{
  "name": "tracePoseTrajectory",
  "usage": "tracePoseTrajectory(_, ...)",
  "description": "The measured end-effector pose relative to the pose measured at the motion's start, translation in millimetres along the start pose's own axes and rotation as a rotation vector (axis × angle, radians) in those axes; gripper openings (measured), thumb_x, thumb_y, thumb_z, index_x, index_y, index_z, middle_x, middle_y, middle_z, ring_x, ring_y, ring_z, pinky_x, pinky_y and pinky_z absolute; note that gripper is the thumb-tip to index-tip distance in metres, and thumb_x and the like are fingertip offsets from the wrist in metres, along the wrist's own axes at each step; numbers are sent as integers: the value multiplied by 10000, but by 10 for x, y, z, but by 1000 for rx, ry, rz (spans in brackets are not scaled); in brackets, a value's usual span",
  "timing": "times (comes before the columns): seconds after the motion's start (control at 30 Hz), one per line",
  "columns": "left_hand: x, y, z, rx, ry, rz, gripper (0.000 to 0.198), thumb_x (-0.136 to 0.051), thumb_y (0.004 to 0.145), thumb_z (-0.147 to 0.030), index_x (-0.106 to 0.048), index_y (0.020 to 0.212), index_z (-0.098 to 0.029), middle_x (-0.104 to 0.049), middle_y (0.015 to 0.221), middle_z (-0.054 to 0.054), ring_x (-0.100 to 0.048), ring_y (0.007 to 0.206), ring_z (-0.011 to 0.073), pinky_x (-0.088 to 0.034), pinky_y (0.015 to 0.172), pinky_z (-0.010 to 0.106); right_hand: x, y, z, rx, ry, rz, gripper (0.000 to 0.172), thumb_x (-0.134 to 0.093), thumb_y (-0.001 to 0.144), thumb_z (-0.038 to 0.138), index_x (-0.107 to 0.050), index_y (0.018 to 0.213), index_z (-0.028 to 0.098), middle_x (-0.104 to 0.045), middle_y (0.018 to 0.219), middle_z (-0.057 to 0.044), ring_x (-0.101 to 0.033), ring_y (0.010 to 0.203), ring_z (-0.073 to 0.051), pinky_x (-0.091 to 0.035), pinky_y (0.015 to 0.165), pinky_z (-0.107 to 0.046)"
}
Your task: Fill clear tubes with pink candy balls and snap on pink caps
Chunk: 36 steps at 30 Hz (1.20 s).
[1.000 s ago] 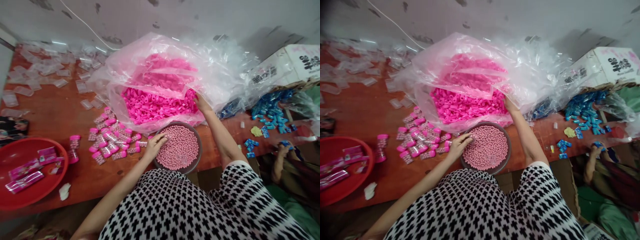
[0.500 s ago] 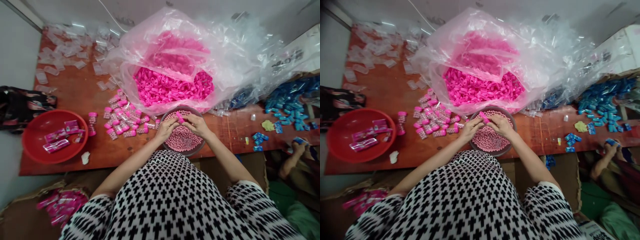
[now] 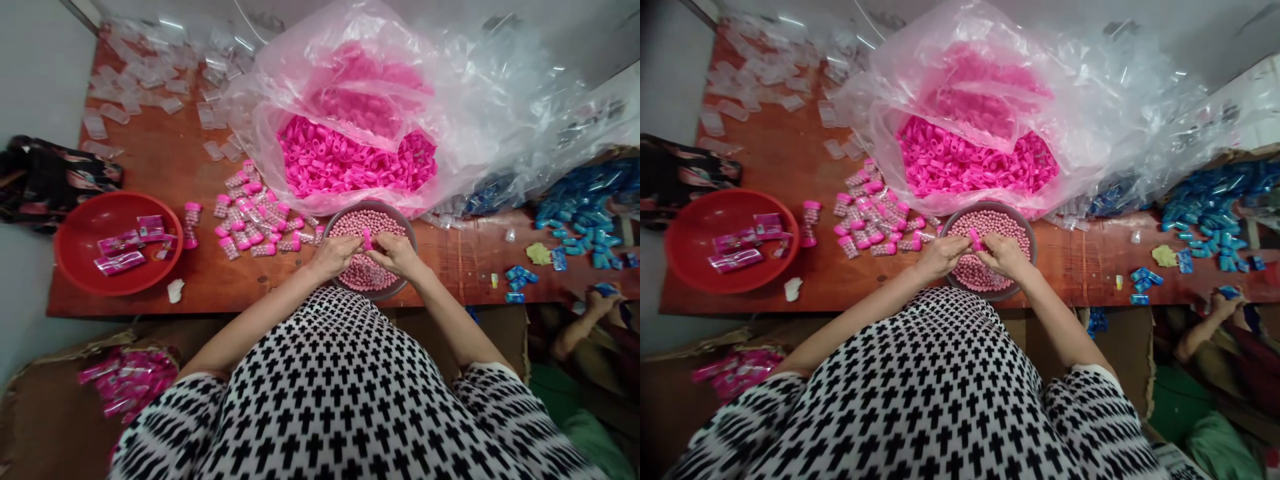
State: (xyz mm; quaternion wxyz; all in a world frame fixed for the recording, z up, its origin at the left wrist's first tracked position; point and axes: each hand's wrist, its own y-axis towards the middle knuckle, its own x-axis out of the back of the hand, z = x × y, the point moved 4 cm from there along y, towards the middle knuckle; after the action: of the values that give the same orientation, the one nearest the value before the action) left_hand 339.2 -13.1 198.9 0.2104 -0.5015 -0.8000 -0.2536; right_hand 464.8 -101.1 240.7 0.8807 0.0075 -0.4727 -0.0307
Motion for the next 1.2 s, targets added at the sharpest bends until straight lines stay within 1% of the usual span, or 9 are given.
tracePoseTrajectory(0.13,8,-24,4,31,-54,30,259,-448,896,-252,-694,928,-180,-683,782,60,-637,734,164,-485,711,255,-63,0,-60,-44,156,30,216,-546,854,385,-631,836,186,-549,659,-11,-481,596,-127,-358,577,-251)
tracePoseTrajectory(0.3,63,-65,13,68,-151,-44,255,-487,890,-317,-704,921,-186,-708,865,53,-650,796,166,-478,737,252,-106,4,-98,-103,472,33,323,-595,825,440,-627,1064,225,-629,882,-34,-560,723,-150,-434,647,-271)
tracePoseTrajectory(0.5,32,-155,0,134,-112,-54,270,-499,882,-306,-695,749,-177,-648,685,27,-590,635,136,-434,612,229,-163,-25,38,26,173,-6,218,-529,878,361,-632,972,194,-582,791,-54,-531,737,-172,-429,674,-295)
tracePoseTrajectory(0.7,49,-157,69,184,-104,-56,271,-534,853,-272,-641,628,-163,-605,619,11,-539,587,121,-399,589,227,-274,-13,24,88,-6,16,278,-452,917,295,-571,1136,170,-601,869,-88,-560,787,-191,-470,708,-311)
tracePoseTrajectory(0.8,78,-142,106,212,-159,6,289,-547,839,-282,-633,598,-147,-597,587,5,-524,571,113,-386,576,220,-174,107,113,202,-127,80,393,-464,911,285,-477,1288,173,-596,1111,-127,-561,1012,-226,-477,846,-368)
tracePoseTrajectory(0.87,83,-146,119,215,-228,56,259,-551,825,-277,-661,631,-145,-626,611,5,-546,594,121,-395,582,220,-80,193,241,356,-225,147,480,-478,900,250,-394,1368,187,-492,1330,-125,-443,1235,-248,-404,992,-427)
tracePoseTrajectory(0.93,86,-163,144,241,-305,70,257,-560,803,-286,-676,624,-143,-635,603,1,-552,587,126,-404,574,222,-4,259,349,488,-295,222,490,-472,898,219,-381,1379,202,-447,1396,-95,-359,1318,-244,-328,1064,-460)
tracePoseTrajectory(1.07,93,-222,243,369,-512,-62,250,-608,746,-350,-715,666,-139,-672,636,12,-566,592,138,-442,588,241,16,315,331,455,-333,253,373,-447,919,279,-507,1259,137,-587,1202,-137,-498,1168,-260,-406,986,-460)
tracePoseTrajectory(1.2,44,-269,341,561,-776,-308,341,-677,671,-392,-738,895,-142,-726,827,44,-602,679,156,-488,636,266,-165,240,197,239,-214,72,524,-481,899,357,-401,1341,88,-576,1162,-197,-525,1100,-289,-449,935,-477)
